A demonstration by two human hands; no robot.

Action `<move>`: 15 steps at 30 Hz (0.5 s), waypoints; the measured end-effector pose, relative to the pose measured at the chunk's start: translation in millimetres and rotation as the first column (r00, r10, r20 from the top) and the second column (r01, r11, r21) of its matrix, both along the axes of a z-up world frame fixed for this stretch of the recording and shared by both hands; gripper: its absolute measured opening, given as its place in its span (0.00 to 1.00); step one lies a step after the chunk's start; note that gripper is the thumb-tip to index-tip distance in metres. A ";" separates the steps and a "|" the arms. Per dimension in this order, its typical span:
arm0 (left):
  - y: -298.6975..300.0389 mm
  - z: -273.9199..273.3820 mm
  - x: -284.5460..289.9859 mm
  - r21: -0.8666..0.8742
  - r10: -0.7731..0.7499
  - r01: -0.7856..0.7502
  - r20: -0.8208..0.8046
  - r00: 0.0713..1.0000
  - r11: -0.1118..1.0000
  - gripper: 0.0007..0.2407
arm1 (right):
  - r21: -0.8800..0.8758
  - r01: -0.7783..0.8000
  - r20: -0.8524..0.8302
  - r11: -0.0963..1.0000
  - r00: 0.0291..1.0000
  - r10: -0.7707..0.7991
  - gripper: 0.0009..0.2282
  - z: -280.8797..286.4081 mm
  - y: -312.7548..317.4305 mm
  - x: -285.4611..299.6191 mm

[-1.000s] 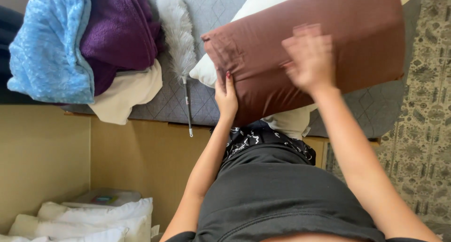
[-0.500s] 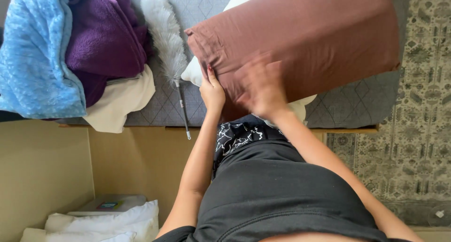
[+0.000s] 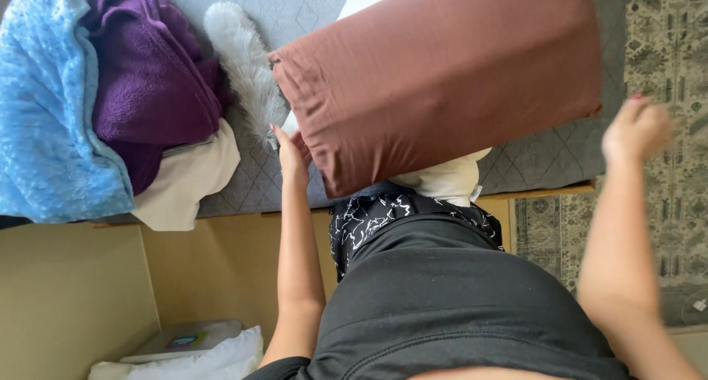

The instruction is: The person places a brown pillowcase onto a white pillow, adjusting the fabric to fit the corners. They then use a feather duster to clean the surface of the pillowcase and the pillow itself.

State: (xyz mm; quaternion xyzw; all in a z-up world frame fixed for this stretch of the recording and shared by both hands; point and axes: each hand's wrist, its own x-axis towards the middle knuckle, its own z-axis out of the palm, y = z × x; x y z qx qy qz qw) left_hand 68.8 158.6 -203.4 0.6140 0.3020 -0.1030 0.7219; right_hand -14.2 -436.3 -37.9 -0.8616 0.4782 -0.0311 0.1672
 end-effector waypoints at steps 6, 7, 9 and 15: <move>45.3 -114.3 -86.0 0.849 0.080 -0.038 -0.006 0.997 0.527 0.30 | 0.238 -0.120 0.518 0.964 0.855 -0.022 0.18 -113.7 63.3 -30.3; 48.1 -110.9 -100.0 0.973 0.044 0.034 -0.045 0.998 0.227 0.34 | 0.217 -0.160 0.609 0.963 0.793 -0.005 0.21 -127.4 76.6 -35.5; 47.5 -70.3 -108.4 0.968 0.024 0.076 -0.085 0.996 0.240 0.36 | 0.181 -0.131 0.624 0.975 0.781 -0.010 0.22 -143.3 87.8 -42.6; 65.8 -101.7 -111.6 0.894 -0.121 0.255 -0.226 0.967 0.368 0.22 | 0.221 -0.093 0.710 0.971 0.697 -0.095 0.21 -134.0 105.6 -46.4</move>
